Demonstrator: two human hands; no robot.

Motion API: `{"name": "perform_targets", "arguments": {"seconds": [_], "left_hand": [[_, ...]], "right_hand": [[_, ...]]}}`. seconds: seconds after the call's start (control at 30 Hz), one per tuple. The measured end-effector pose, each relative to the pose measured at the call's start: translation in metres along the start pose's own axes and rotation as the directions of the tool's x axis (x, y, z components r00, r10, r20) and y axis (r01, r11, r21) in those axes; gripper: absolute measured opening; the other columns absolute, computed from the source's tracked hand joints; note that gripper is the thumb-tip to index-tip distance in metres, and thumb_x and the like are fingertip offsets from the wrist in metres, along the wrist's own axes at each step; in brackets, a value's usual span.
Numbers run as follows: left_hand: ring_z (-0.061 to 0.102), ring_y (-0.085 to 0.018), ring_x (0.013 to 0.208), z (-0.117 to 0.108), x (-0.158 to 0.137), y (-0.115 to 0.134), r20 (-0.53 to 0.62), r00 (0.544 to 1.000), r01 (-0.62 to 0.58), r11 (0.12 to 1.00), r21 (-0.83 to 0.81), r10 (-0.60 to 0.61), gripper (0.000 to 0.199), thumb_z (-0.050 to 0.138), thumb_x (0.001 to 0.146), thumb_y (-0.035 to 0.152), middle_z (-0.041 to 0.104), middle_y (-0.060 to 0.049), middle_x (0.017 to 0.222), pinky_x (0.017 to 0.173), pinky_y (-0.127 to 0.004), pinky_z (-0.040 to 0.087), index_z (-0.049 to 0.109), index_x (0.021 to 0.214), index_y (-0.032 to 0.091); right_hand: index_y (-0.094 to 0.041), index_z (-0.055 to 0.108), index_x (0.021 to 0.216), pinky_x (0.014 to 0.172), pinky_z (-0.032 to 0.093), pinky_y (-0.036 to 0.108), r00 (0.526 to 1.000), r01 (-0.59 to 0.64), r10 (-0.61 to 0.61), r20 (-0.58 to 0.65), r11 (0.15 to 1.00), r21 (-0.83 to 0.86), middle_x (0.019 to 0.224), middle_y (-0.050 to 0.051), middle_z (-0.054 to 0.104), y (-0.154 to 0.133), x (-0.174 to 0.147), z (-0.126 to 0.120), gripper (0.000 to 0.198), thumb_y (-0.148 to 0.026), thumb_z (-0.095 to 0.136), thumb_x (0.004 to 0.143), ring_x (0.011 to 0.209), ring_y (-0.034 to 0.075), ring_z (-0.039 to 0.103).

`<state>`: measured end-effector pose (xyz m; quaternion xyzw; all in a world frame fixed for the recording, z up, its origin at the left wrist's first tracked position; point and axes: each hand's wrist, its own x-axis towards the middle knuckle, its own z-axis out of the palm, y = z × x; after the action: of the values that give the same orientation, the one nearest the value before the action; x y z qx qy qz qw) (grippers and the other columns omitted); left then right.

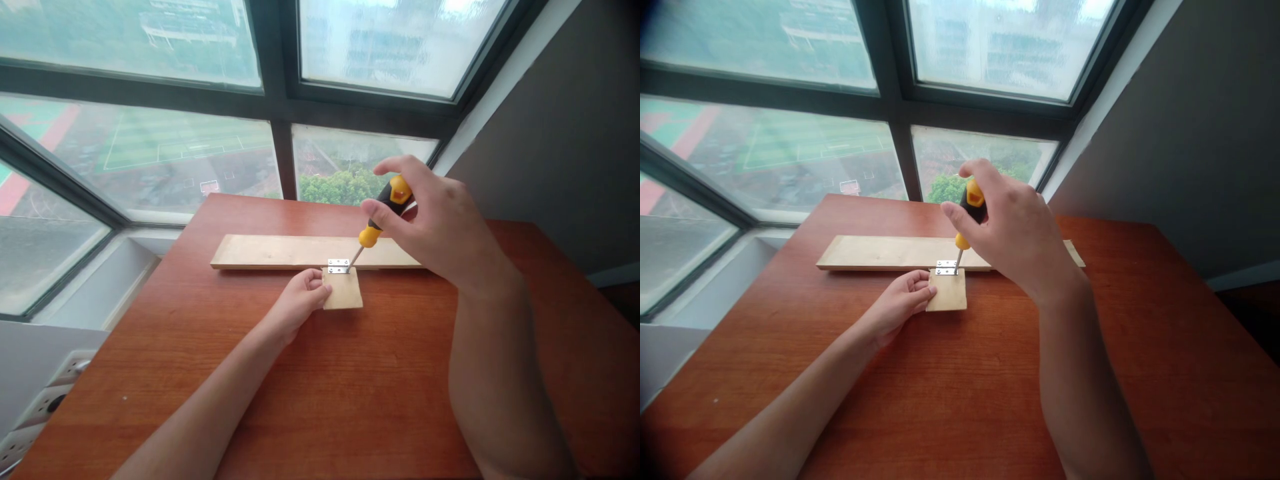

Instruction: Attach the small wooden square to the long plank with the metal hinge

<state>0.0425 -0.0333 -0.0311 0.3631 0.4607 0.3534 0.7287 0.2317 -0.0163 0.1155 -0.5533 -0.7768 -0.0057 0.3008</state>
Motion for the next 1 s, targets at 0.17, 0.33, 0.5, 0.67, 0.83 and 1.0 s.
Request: {"name": "perform_targets", "arguments": {"seconds": [0.17,0.33,0.5,0.67,0.83,1.0], "left_hand": [[0.063,-0.011,0.067,0.0,0.001,-0.001,-0.003,1.0,-0.005,1.0,0.011,0.005,0.026,0.071,0.074,0.022,0.068,-0.005,0.08,0.059,-0.019,0.045,0.055,0.092,0.014],[0.064,-0.011,0.07,0.0,0.0,0.0,0.011,1.0,-0.009,1.0,0.013,0.009,0.024,0.069,0.077,0.021,0.069,-0.006,0.084,0.061,-0.019,0.046,0.054,0.094,0.014],[0.063,-0.011,0.068,0.0,0.0,0.0,0.014,1.0,-0.003,1.0,0.024,0.003,0.021,0.067,0.078,0.019,0.069,-0.006,0.084,0.063,-0.02,0.047,0.054,0.094,0.014],[0.063,-0.011,0.068,-0.001,0.001,-0.001,0.02,1.0,-0.005,0.999,0.035,0.005,0.022,0.066,0.079,0.02,0.068,-0.006,0.082,0.061,-0.019,0.046,0.053,0.094,0.014],[0.062,-0.011,0.068,-0.002,0.001,-0.002,0.021,1.0,-0.008,0.999,0.039,0.007,0.022,0.066,0.079,0.02,0.067,-0.005,0.082,0.06,-0.018,0.044,0.052,0.094,0.014],[0.06,-0.009,0.065,-0.001,0.001,-0.002,0.019,1.0,-0.007,0.999,0.038,0.007,0.022,0.066,0.078,0.019,0.067,-0.004,0.08,0.06,-0.019,0.044,0.052,0.094,0.014]], "right_hand": [[-0.025,0.048,0.128,0.075,0.049,0.032,0.992,0.077,-0.089,0.093,0.989,0.127,0.104,0.002,0.066,-0.004,-0.003,-0.006,0.047,-0.022,0.057,0.082,0.08,0.018,0.062],[-0.023,0.055,0.122,0.067,0.046,0.038,1.0,-0.002,0.001,-0.005,0.997,-0.078,0.091,0.004,0.066,-0.004,-0.001,-0.001,0.042,-0.039,0.059,0.083,0.075,0.023,0.061],[-0.025,0.051,0.125,0.069,0.049,0.037,0.998,-0.032,0.032,0.052,0.999,0.006,0.101,0.004,0.065,-0.001,-0.001,-0.004,0.044,-0.035,0.057,0.083,0.073,0.02,0.06],[-0.025,0.049,0.128,0.069,0.049,0.033,0.994,-0.025,0.02,0.111,0.998,0.05,0.099,0.002,0.066,-0.005,-0.004,-0.009,0.046,-0.029,0.057,0.082,0.073,0.018,0.06],[-0.023,0.057,0.121,0.064,0.044,0.037,0.996,-0.083,0.078,-0.031,0.982,-0.173,0.083,0.004,0.065,-0.006,-0.002,0.0,0.045,-0.049,0.057,0.084,0.071,0.023,0.058],[-0.024,0.054,0.121,0.07,0.048,0.034,0.997,-0.031,0.029,0.073,0.999,0.027,0.102,0.004,0.066,-0.009,-0.004,-0.006,0.039,-0.032,0.058,0.083,0.079,0.02,0.06]]}}
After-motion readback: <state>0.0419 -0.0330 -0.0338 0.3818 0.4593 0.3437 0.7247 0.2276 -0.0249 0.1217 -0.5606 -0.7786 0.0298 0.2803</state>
